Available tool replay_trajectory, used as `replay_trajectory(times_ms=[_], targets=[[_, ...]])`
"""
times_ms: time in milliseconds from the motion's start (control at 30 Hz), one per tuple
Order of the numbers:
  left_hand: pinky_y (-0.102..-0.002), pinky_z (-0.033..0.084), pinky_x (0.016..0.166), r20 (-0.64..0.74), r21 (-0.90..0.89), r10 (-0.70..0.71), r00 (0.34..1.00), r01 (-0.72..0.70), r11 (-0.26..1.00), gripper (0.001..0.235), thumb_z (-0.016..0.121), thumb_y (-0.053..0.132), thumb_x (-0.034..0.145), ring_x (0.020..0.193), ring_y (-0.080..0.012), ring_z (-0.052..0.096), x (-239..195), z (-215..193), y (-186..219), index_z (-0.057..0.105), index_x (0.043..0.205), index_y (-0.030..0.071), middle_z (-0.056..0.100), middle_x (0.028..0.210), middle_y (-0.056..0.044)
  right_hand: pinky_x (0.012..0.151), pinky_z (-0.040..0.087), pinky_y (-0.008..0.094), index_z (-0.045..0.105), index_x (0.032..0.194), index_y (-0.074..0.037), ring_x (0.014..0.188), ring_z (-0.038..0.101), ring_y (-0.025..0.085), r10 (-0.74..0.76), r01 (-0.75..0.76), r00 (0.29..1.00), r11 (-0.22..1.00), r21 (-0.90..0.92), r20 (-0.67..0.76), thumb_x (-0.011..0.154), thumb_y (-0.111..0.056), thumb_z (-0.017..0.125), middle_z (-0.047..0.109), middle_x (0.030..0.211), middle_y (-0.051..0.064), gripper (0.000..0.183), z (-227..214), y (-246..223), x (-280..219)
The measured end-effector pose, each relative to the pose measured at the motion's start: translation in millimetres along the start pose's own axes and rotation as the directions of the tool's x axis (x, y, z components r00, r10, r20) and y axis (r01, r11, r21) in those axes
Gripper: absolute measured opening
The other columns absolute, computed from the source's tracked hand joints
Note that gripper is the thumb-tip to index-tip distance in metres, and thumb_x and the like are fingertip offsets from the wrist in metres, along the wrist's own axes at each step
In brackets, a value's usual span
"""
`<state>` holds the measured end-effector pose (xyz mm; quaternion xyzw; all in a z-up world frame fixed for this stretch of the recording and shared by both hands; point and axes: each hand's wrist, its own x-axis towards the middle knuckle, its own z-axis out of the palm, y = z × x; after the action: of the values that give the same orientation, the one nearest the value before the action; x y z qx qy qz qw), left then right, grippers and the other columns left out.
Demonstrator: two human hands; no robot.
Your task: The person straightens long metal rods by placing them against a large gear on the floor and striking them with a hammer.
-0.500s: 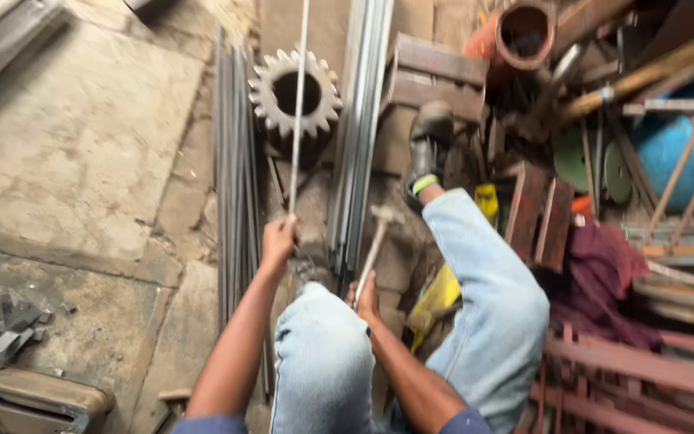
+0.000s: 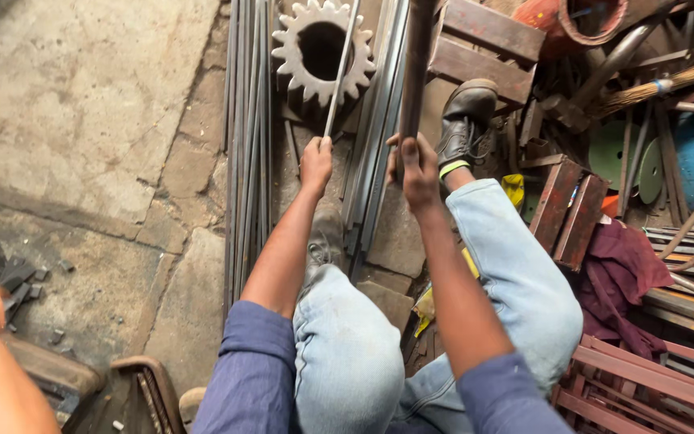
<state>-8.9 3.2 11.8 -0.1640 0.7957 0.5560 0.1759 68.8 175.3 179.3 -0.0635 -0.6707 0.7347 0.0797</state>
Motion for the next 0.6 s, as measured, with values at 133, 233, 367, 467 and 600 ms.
replay_trajectory(times_ms=[133,233,367,467,600], targets=[[-0.048,0.050,0.077,-0.011,0.032,-0.010,1.000,0.010,0.999,0.038,0.052,0.043,0.101,0.085,-0.0345,0.069,-1.8,2.1,-6.0,0.067,0.099,0.008,0.071,0.085,-0.015,0.048,0.042,0.028,0.068,0.090,-0.007,0.052,0.055,0.010,0.115,-0.172,0.981,0.895,-0.411,-0.159,0.101,-0.055,0.059,0.056,0.059,-0.002,0.051,-9.3,62.5,15.0],[-0.048,0.050,0.076,-0.041,0.019,0.040,0.998,-0.039,0.999,0.039,0.054,0.043,0.102,0.085,-0.0357,0.068,-4.1,6.5,-20.0,0.068,0.096,0.006,0.071,0.087,-0.016,0.049,0.042,0.033,0.068,0.075,-0.007,0.053,0.058,0.012,0.185,-0.363,0.926,0.683,-0.634,-0.330,0.097,-0.062,0.059,0.057,0.055,-0.001,0.060,-14.7,83.2,16.9],[-0.047,0.050,0.075,-0.042,-0.004,0.100,0.994,-0.100,0.995,0.039,0.053,0.041,0.102,0.083,-0.0345,0.068,-22.8,-2.0,-31.8,0.067,0.096,0.005,0.070,0.085,-0.016,0.050,0.038,0.036,0.061,0.069,-0.002,0.053,0.055,0.017,0.178,-0.359,0.920,0.736,-0.574,-0.348,0.097,-0.068,0.054,0.053,0.056,0.004,0.072,-11.1,73.5,28.4],[-0.046,0.049,0.071,0.023,-0.050,0.006,1.000,-0.005,0.999,0.040,0.053,0.040,0.102,0.077,-0.0327,0.066,-32.9,-11.3,-38.5,0.066,0.096,0.003,0.068,0.080,-0.018,0.054,0.044,0.039,0.061,0.070,-0.004,0.057,0.058,0.019,-0.045,-0.154,0.956,0.764,-0.626,-0.289,0.096,-0.077,0.045,0.056,0.059,0.006,0.079,-14.5,69.7,33.0],[-0.044,0.049,0.070,0.023,-0.067,0.053,0.998,-0.051,0.996,0.038,0.053,0.038,0.102,0.074,-0.0280,0.064,-42.1,-13.5,-56.5,0.067,0.098,0.003,0.066,0.078,-0.015,0.062,0.049,0.047,0.064,0.078,-0.001,0.065,0.066,0.031,-0.060,-0.168,0.961,0.645,-0.746,-0.268,0.098,-0.077,0.042,0.064,0.067,0.014,0.082,-21.3,83.9,27.5]])
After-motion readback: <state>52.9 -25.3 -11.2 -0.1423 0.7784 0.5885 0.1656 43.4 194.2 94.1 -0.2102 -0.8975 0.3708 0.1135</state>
